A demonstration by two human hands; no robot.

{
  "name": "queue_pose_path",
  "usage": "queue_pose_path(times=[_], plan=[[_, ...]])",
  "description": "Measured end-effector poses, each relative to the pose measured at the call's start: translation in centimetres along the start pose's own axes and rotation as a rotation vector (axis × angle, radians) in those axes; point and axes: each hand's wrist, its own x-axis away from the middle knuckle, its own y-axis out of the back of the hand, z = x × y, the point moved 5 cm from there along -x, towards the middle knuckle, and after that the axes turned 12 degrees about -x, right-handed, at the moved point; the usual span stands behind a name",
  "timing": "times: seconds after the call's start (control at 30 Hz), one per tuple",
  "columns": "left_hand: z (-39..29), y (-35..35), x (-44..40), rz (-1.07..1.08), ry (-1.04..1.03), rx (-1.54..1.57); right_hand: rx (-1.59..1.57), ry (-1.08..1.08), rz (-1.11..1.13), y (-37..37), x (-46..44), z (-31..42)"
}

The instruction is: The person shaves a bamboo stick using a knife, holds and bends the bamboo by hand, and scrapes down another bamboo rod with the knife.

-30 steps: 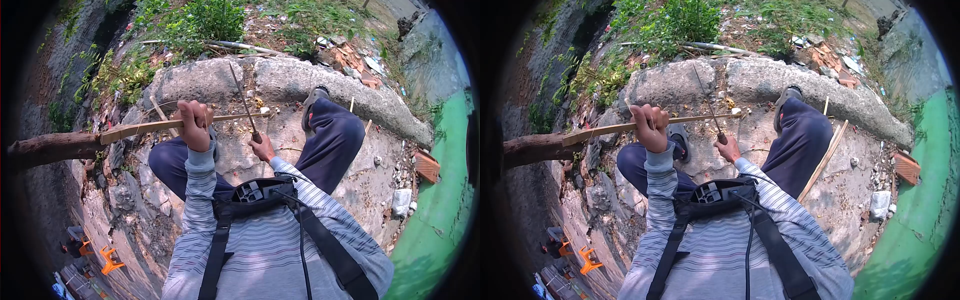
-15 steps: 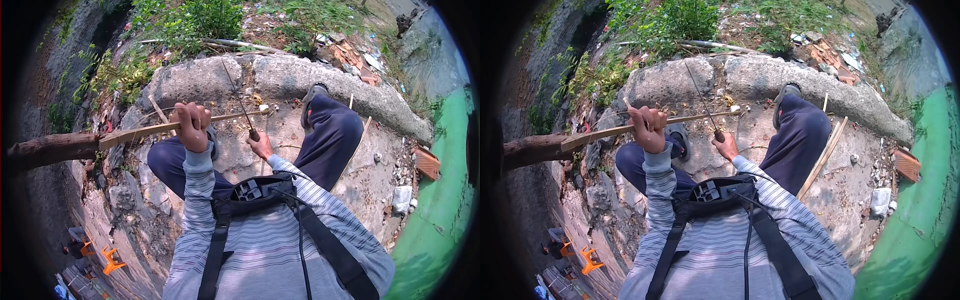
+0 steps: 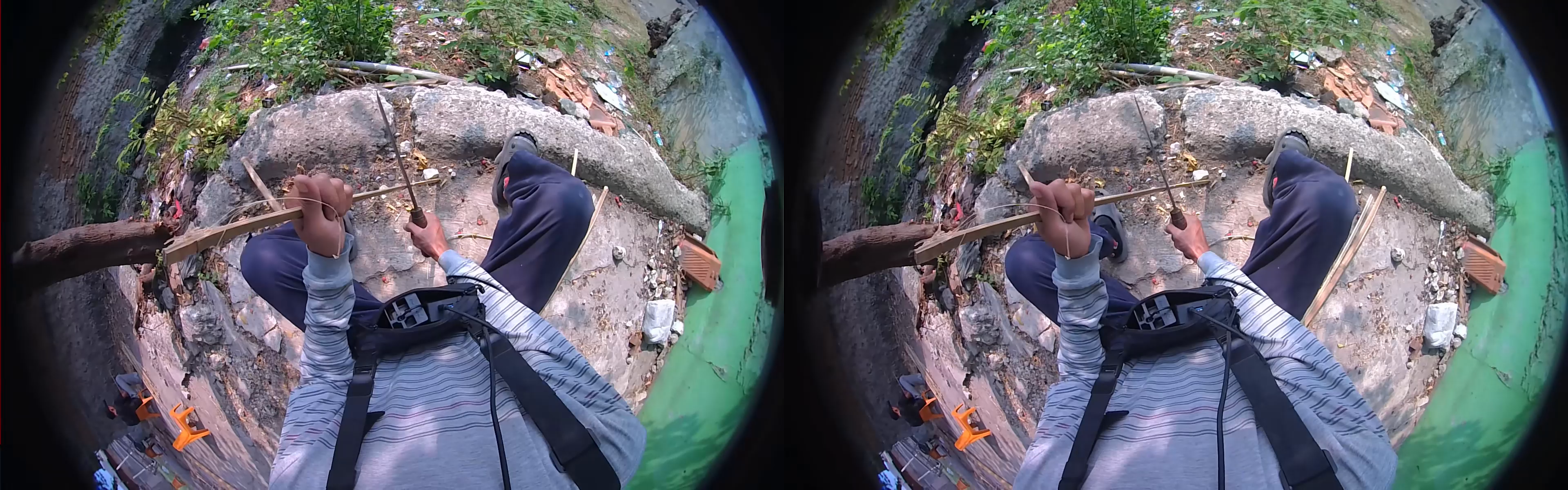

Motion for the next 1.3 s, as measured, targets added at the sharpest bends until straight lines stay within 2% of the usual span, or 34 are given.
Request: queue_pose_path(times=[0.03, 0.1, 0.2, 0.27, 0.3, 0.4, 0.57, 0.63, 0.7, 0.73, 0.97, 1.03, 1.17, 1.23, 1.27, 1.3], plan=[[0.1, -0.1, 0.1, -0.004, 0.005, 0.0, 0.048, 0.105, 0.025, -0.1, -0.2, 0.3], [-0.1, -0.2, 0.0, -0.007, -0.012, 0.005, -0.019, 0.119, 0.026, -0.3, -0.6, -0.4], [-0.2, 0.3, -0.1, 0.004, -0.044, -0.048, 0.012, 0.028, -0.001, 0.7, -1.1, -1.6], [-0.3, 0.6, -0.1, -0.012, -0.026, -0.04, -0.083, -0.132, -0.069, 1.4, -0.5, -2.5], [-0.4, 0.6, -0.1, -0.033, -0.006, -0.032, -0.084, -0.128, -0.069, 1.4, -0.4, -2.5], [-0.9, 0.1, 0.1, -0.147, -0.035, -0.151, -0.037, -0.081, -0.059, 1.2, -0.6, -1.9], [-0.3, 0.2, 0.2, -0.132, 0.011, -0.079, 0.038, 0.067, -0.002, 0.6, -0.2, -1.5], [-0.1, 0.4, -0.2, -0.103, 0.001, -0.078, -0.011, 0.045, 0.01, 0.9, -0.5, -2.9], [0.3, 1.4, -0.5, -0.058, 0.004, 0.041, -0.086, -0.196, -0.072, 1.7, -0.1, -4.8], [0.4, 1.9, -0.6, -0.095, 0.024, 0.041, -0.135, -0.213, -0.094, 2.0, 0.0, -5.1], [-0.2, 1.6, -1.5, -0.118, -0.017, -0.034, -0.076, -0.19, -0.078, 1.8, 0.4, -4.3], [0.1, 1.5, -2.0, -0.11, -0.028, -0.113, 0.006, -0.11, -0.076, 1.9, 0.3, -4.2], [0.0, 1.5, -3.8, -0.136, 0.002, -0.069, -0.008, -0.095, -0.047, 2.1, 1.1, -3.7], [0.6, 1.9, -4.6, -0.146, 0.082, -0.061, 0.089, -0.202, -0.082, 3.3, 1.1, -5.1], [0.7, 2.1, -5.1, -0.168, 0.121, -0.058, 0.092, -0.203, -0.108, 4.4, -0.6, -9.6], [0.8, 2.0, -5.4, -0.163, 0.119, -0.056, 0.09, -0.199, -0.112, 5.1, -0.7, -9.9]])
